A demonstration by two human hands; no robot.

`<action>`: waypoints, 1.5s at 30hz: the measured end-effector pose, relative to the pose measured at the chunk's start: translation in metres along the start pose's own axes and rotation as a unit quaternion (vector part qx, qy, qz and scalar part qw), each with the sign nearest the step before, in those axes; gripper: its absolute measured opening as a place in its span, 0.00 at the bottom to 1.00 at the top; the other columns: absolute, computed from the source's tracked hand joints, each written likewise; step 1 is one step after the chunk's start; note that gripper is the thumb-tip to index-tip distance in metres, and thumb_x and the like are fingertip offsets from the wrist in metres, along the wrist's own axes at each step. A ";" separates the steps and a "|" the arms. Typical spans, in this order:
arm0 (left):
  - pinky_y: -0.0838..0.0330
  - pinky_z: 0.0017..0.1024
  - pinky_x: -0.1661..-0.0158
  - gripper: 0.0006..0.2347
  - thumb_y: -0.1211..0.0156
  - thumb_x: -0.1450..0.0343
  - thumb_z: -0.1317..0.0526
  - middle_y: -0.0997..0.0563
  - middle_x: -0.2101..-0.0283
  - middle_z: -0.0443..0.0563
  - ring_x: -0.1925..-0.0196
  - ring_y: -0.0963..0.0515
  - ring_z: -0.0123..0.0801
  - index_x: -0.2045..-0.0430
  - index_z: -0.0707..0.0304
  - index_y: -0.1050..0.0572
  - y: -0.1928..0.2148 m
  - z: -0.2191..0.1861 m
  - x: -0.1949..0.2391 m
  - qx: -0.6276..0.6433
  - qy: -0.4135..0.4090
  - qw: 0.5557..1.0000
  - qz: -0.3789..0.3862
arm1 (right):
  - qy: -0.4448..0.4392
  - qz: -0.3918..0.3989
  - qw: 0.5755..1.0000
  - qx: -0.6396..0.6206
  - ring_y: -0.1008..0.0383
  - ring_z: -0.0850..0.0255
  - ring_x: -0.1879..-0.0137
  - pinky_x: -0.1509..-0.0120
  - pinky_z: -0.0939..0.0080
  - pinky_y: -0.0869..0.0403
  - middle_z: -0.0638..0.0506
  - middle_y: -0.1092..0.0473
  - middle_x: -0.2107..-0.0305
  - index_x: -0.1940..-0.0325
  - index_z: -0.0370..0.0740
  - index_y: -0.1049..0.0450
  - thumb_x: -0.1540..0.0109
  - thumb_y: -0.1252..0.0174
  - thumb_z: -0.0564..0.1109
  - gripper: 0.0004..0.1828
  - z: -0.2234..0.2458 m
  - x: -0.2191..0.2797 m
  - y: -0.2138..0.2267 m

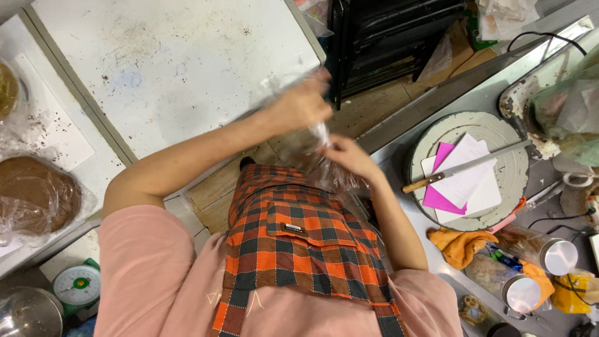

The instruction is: The person wraps round baked goods in plastic wrap and places them into a freezer. They handle several items, including a dark brown cake and lighter-colored round pastries, wrapping each individually before storing them in a chest freezer alongside other frozen items.

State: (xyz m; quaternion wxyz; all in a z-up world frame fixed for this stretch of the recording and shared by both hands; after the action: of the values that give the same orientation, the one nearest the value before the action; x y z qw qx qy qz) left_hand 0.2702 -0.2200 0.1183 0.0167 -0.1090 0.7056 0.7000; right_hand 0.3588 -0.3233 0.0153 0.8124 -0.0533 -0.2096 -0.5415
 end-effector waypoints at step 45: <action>0.25 0.37 0.59 0.10 0.52 0.29 0.72 0.21 0.54 0.53 0.55 0.22 0.36 0.56 0.60 0.30 -0.053 -0.035 -0.051 0.632 0.195 0.692 0.290 | 0.339 -0.185 0.816 0.430 0.27 0.53 0.47 0.44 0.55 0.25 0.50 0.30 0.54 0.49 0.46 0.20 0.46 0.35 0.38 0.20 0.139 0.089 -0.018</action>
State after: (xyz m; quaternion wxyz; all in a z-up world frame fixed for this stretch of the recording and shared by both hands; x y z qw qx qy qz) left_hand 0.3337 -0.2482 0.0757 -0.2607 0.0031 0.9652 0.0219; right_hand 0.3325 -0.3631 0.1737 0.6569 0.5280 -0.1385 -0.5202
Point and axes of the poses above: each hand's wrist, its own x-axis away from the middle knuckle, its own y-axis out of the back of the hand, z = x × y, the point moved 8 cm from there along -x, towards the middle knuckle
